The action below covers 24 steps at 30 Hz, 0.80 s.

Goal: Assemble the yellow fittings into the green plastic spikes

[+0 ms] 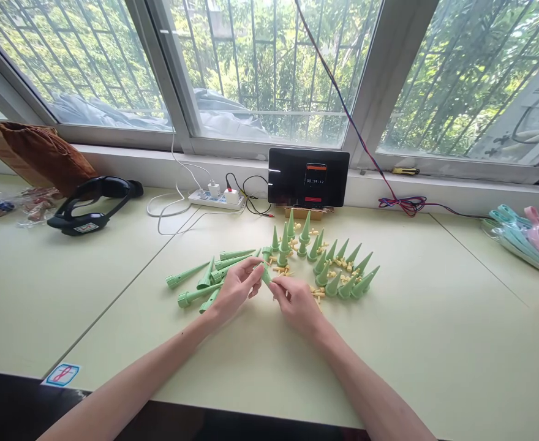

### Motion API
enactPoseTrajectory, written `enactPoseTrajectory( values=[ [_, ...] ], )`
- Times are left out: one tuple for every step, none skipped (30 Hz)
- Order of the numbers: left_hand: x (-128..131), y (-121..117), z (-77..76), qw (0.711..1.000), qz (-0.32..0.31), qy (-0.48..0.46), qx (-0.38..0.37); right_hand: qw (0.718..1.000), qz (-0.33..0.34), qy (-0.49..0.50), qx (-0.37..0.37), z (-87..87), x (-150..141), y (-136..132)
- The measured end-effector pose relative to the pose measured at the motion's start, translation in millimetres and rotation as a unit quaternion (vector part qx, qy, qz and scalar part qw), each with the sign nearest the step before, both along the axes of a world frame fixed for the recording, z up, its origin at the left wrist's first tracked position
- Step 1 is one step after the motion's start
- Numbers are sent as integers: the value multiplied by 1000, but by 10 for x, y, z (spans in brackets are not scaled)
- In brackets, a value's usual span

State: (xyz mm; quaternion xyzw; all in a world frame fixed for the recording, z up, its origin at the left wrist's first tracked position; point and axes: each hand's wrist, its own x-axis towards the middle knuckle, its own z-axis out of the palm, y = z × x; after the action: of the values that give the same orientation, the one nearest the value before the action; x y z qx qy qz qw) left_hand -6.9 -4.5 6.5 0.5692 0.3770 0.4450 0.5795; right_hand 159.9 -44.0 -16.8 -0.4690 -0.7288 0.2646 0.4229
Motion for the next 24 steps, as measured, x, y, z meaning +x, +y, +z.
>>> enactPoseTrajectory(
  values=[
    [1, 2, -10, 1000, 11, 1, 8, 1000, -3, -3, 8, 0, 0, 2],
    [0, 4, -18, 1000, 22, 4, 17, 1000, -5, -6, 16, 0, -1, 2],
    [-2, 6, -23, 999, 31, 7, 26, 1000, -6, -10, 22, -1, -3, -1],
    [-6, 8, -25, 999, 38, 11, 35, 1000, -6, -14, 27, -3, -7, -5],
    [-9, 10, -24, 998, 44, 15, 43, 999, -4, -20, 31, -6, -12, -12],
    [-12, 11, -23, 997, 49, 18, 49, 999, -4, -28, 36, -12, -19, -21],
    [-14, 12, -21, 997, 53, 21, 54, 999, -3, -38, 39, -18, -28, -30],
    [-15, 13, -21, 996, 57, 23, 57, 998, -2, -51, 41, -26, -37, -40],
    [-14, 14, -24, 996, 61, 22, 59, 997, 0, -66, 43, -32, -46, -49],
    [-13, 16, -29, 996, 64, 21, 59, 996, 2, -83, 45, -35, -55, -57],
    [-11, 18, -37, 996, 69, 19, 60, 994, 4, -103, 47, -33, -61, -62],
    [-9, 21, -48, 995, 73, 18, 61, 991, 6, -126, 49, -22, -64, -65],
    [-8, 24, -59, 995, 78, 19, 62, 987, 7, -152, 48, 0, -64, -64],
    [-8, 27, -71, 994, 82, 20, 62, 982, 8, -184, 44, 34, -58, -62],
    [-9, 30, -81, 994, 86, 22, 62, 976, 5, -215, 37, 81, -48, -59],
    [-10, 32, -89, 994, 88, 23, 61, 969, 7, -245, 23, 139, -31, -56],
    [-12, 32, -95, 994, 88, 21, 58, 962, 3, -272, 10, 207, -8, -55],
    [-12, 31, -98, 995, 86, 18, 55, 955, -3, -296, -6, 281, 22, -57],
    [-11, 28, -98, 995, 82, 14, 51, 948, -5, -316, -25, 359, 58, -62],
    [-9, 24, -96, 996, 77, 10, 46, 941, -5, -335, -47, 438, 99, -69],
    [-4, 19, -92, 997, 71, 8, 42, 932, 0, -356, -71, 513, 144, -79],
    [2, 13, -88, 997, 66, 6, 38, 919, -6, -382, -101, 583, 191, -91],
    [9, 6, -83, 997, 63, 6, 35, 903, -20, -410, -130, 646, 236, -103],
    [17, 0, -78, 998, 60, 6, 34, 888, -31, -431, -157, 701, 278, -115]
  ],
)
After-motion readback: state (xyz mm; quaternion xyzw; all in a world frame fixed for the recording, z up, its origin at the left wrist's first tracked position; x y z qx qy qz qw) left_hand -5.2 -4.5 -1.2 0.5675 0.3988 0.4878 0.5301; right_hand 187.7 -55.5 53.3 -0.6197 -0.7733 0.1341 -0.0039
